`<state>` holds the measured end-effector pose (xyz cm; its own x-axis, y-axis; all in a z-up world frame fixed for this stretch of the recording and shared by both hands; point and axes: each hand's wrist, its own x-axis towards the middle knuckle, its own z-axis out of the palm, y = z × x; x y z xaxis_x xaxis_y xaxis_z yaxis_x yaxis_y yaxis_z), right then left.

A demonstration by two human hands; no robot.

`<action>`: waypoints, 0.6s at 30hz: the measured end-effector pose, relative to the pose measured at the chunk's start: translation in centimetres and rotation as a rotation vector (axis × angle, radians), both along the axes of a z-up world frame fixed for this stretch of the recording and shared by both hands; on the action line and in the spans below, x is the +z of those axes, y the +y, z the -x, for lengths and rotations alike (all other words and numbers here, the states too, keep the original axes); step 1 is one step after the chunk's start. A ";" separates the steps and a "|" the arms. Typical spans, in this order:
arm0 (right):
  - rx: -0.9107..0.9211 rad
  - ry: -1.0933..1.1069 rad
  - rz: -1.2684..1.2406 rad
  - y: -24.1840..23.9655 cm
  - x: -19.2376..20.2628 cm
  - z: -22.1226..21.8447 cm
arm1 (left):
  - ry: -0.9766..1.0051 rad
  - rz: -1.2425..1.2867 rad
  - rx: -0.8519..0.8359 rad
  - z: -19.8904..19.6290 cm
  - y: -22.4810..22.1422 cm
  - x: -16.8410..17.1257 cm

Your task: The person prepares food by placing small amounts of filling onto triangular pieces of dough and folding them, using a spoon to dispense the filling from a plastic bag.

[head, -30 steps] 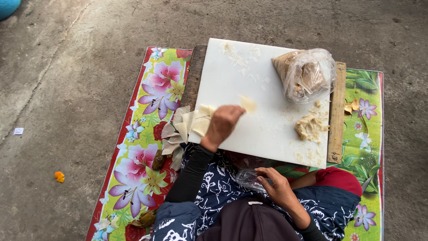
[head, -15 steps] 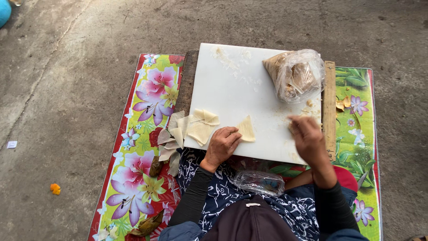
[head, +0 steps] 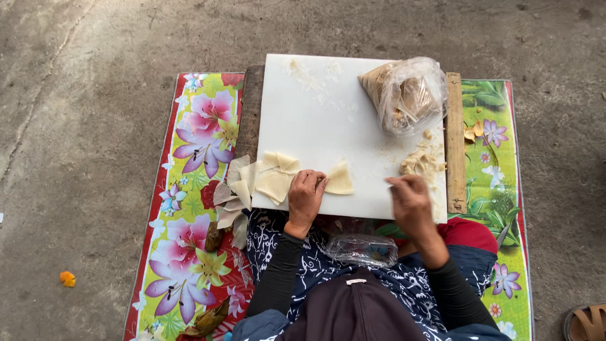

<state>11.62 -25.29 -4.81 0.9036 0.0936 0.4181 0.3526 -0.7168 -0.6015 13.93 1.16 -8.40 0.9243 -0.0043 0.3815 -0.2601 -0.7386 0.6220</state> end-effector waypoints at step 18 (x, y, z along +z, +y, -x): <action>0.208 -0.106 0.296 10.1 -1.2 -2.1 | 0.210 0.408 0.051 -0.6 0.4 1.5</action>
<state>13.68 -15.18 -5.98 0.8057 0.4013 0.4356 0.5580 -0.7609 -0.3311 14.52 1.58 -6.90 0.9769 0.1550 0.1474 -0.0673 -0.4315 0.8996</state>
